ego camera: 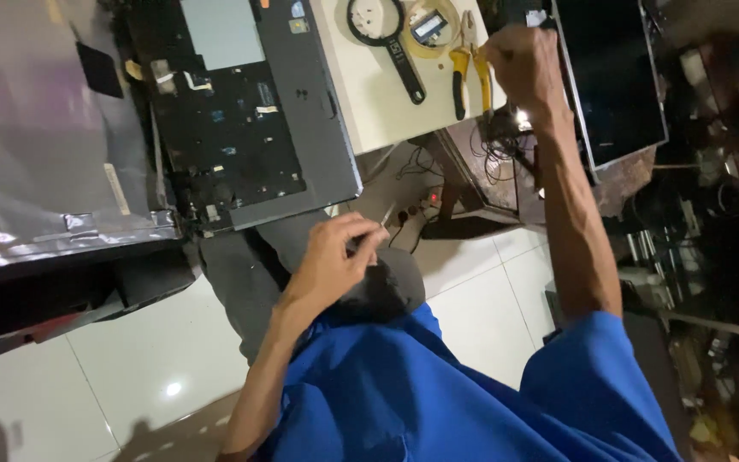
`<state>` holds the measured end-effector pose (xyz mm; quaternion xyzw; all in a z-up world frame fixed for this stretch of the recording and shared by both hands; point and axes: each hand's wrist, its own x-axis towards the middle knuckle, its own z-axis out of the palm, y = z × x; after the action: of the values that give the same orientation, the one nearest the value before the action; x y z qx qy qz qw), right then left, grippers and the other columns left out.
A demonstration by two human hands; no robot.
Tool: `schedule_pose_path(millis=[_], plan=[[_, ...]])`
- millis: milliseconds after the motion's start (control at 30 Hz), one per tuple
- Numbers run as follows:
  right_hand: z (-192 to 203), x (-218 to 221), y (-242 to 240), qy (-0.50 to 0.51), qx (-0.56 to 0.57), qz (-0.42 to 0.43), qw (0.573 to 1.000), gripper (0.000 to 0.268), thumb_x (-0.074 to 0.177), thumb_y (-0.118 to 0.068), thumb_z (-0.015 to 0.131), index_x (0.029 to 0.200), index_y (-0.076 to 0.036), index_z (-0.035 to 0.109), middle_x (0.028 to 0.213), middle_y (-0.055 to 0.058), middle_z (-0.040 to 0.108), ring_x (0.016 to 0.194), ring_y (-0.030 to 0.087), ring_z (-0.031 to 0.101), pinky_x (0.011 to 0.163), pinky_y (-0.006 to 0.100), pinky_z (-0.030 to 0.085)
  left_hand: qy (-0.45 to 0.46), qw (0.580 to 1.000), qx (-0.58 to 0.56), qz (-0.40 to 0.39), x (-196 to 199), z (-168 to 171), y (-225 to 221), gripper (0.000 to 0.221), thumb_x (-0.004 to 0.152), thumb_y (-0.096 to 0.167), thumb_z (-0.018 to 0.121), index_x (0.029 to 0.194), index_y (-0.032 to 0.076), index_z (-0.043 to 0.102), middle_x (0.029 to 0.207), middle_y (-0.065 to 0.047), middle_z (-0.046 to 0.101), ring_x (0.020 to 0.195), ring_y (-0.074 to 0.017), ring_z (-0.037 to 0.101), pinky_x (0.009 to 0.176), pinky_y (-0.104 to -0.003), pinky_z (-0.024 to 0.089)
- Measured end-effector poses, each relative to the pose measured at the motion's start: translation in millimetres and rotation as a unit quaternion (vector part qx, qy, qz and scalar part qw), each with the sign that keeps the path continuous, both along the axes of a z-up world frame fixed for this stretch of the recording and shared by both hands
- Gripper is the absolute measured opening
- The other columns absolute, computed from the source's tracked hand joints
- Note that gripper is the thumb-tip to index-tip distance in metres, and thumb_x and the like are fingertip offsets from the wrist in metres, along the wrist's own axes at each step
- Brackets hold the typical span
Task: Prying the top cover or bezel off a laptop using a small flathead screwdriver as part of a repair process.
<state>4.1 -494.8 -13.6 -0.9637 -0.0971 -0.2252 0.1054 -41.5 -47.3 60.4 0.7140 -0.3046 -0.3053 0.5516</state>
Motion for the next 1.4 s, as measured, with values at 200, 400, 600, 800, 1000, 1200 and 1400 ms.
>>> schedule_pose_path(millis=[200, 400, 600, 800, 1000, 1200, 1400], plan=[[-27.3, 57.4, -28.9, -0.002, -0.094, -0.055, 0.994, 0.033, 0.102, 0.011, 0.065, 0.075, -0.008, 0.064, 0.083, -0.001, 0.066, 0.067, 0.009, 0.051, 0.067, 0.022, 0.043, 0.053, 0.998, 0.018, 0.013, -14.4, -14.1, 10.4, 0.022, 0.100, 0.017, 0.064, 0.098, 0.002, 0.080, 0.083, -0.005, 0.068, 0.063, -0.0126, 0.064, 0.061, -0.025, 0.056], [10.4, 47.0, 10.6, 0.112, -0.004, -0.072, 0.991, 0.042, 0.092, 0.018, 0.063, 0.063, -0.007, 0.046, 0.089, 0.008, 0.076, 0.073, 0.014, 0.070, 0.058, 0.024, 0.049, 0.082, 0.996, 0.022, 0.025, -18.5, -23.0, 22.4, 0.021, 0.099, 0.017, 0.064, 0.103, 0.002, 0.079, 0.091, -0.006, 0.070, 0.068, -0.0112, 0.067, 0.060, -0.023, 0.058], [13.3, 40.9, 12.7, -0.014, 0.000, 0.088, 0.996, 0.029, 0.120, -0.004, 0.071, 0.095, 0.007, 0.079, 0.083, 0.009, 0.071, 0.072, 0.017, 0.056, 0.059, 0.028, 0.043, 0.065, 0.997, 0.024, 0.024, -13.6, -22.2, 22.9, 0.025, 0.100, 0.019, 0.062, 0.106, 0.001, 0.078, 0.091, -0.005, 0.069, 0.066, -0.0125, 0.068, 0.064, -0.023, 0.061], [-5.6, 14.9, 5.1, -0.006, -0.014, -0.038, 0.999, 0.023, 0.097, 0.010, 0.058, 0.084, -0.006, 0.048, 0.076, 0.004, 0.047, 0.063, 0.013, 0.039, 0.056, 0.027, 0.029, 0.064, 0.994, -0.045, 0.076, -15.9, -21.6, 21.2, 0.024, 0.099, 0.021, 0.063, 0.103, 0.002, 0.077, 0.097, -0.008, 0.064, 0.078, -0.0156, 0.072, 0.073, -0.027, 0.072], [74.6, -79.9, 221.7, 0.044, 0.308, -0.160, 0.937, 0.011, 0.097, 0.001, 0.065, 0.102, -0.001, 0.074, 0.089, 0.018, 0.073, 0.087, 0.036, 0.072, 0.087, 0.047, 0.054, 0.009, 0.973, -0.135, 0.188, -11.9, -31.6, 9.3, 0.022, 0.104, 0.019, 0.068, 0.093, 0.003, 0.079, 0.077, -0.013, 0.074, 0.078, -0.0139, 0.072, 0.073, -0.028, 0.058], [32.0, -138.8, 320.7, 0.141, 0.479, -0.092, 0.862, 0.033, 0.093, -0.023, 0.079, 0.123, -0.010, 0.073, 0.092, 0.012, 0.079, 0.082, 0.025, 0.078, 0.070, 0.037, 0.060, -0.010, 0.938, -0.169, 0.302, -9.7, -49.1, -7.3, 0.011, 0.097, 0.017, 0.077, 0.095, 0.006, 0.079, 0.081, -0.009, 0.076, 0.081, -0.0151, 0.073, 0.070, -0.028, 0.058], [29.3, -137.7, 326.2, 0.130, 0.575, -0.057, 0.806, 0.022, 0.104, -0.009, 0.064, 0.120, 0.004, 0.071, 0.077, 0.018, 0.074, 0.066, 0.021, 0.071, 0.058, 0.036, 0.059, 0.033, 0.928, -0.215, 0.304, -9.0, -54.9, -4.2, 0.011, 0.099, 0.019, 0.076, 0.097, 0.010, 0.082, 0.081, -0.008, 0.077, 0.082, -0.0132, 0.075, 0.076, -0.027, 0.060]])
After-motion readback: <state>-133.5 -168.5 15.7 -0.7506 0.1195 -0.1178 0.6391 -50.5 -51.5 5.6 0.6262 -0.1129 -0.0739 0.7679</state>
